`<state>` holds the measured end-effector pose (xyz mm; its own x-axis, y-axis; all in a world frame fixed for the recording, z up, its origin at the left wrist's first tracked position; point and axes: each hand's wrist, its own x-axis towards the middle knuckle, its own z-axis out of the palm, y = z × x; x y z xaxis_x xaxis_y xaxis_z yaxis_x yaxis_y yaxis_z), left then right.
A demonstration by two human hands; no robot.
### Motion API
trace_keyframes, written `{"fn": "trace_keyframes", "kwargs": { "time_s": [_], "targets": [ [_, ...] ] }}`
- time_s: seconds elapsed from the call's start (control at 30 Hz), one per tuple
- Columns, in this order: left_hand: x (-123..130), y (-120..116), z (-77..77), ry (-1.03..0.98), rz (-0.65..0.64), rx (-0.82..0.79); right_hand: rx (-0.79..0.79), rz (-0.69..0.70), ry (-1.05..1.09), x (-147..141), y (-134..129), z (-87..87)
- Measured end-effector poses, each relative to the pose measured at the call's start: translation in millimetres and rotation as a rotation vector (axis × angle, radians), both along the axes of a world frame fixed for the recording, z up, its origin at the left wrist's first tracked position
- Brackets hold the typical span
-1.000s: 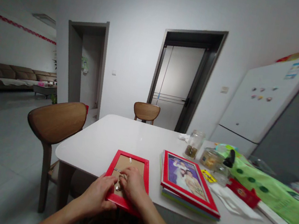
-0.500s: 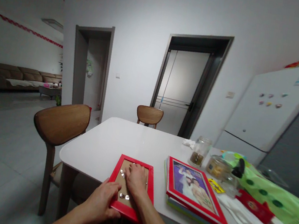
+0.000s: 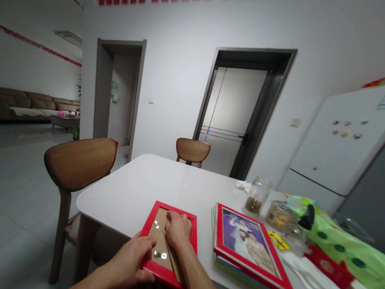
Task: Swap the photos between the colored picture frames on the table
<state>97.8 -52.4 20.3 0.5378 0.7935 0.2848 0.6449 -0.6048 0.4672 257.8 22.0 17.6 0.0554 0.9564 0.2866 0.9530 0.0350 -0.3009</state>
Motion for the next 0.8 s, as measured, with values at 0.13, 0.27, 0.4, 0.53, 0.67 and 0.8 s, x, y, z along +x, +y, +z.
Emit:
{"fn": "trace_keyframes", "kwargs": {
  "time_s": [0.13,0.27,0.4,0.53,0.67,0.8],
  "targets": [
    [-0.8,0.9,0.5,-0.016,-0.013,-0.007,0.048,0.041,0.011,1.0,-9.8,4.1],
    [-0.4,1.0,-2.6,-0.053,-0.028,-0.014,0.055,0.077,0.010,8.1,-39.0,10.0],
    [2.2,1.4,-8.7,-0.100,-0.009,-0.001,-0.058,0.101,0.013,15.8,-61.6,11.3],
    [2.0,2.3,-14.6,-0.115,-0.006,-0.031,-0.050,0.109,0.135,19.8,-57.8,12.6],
    [0.8,4.3,-18.8,-0.203,0.001,-0.108,-0.063,0.092,0.179,22.5,-49.7,25.4],
    [4.8,10.5,-11.9,-0.571,0.081,-0.168,-0.047,0.100,0.203,15.5,-49.7,44.9]
  ]
}}
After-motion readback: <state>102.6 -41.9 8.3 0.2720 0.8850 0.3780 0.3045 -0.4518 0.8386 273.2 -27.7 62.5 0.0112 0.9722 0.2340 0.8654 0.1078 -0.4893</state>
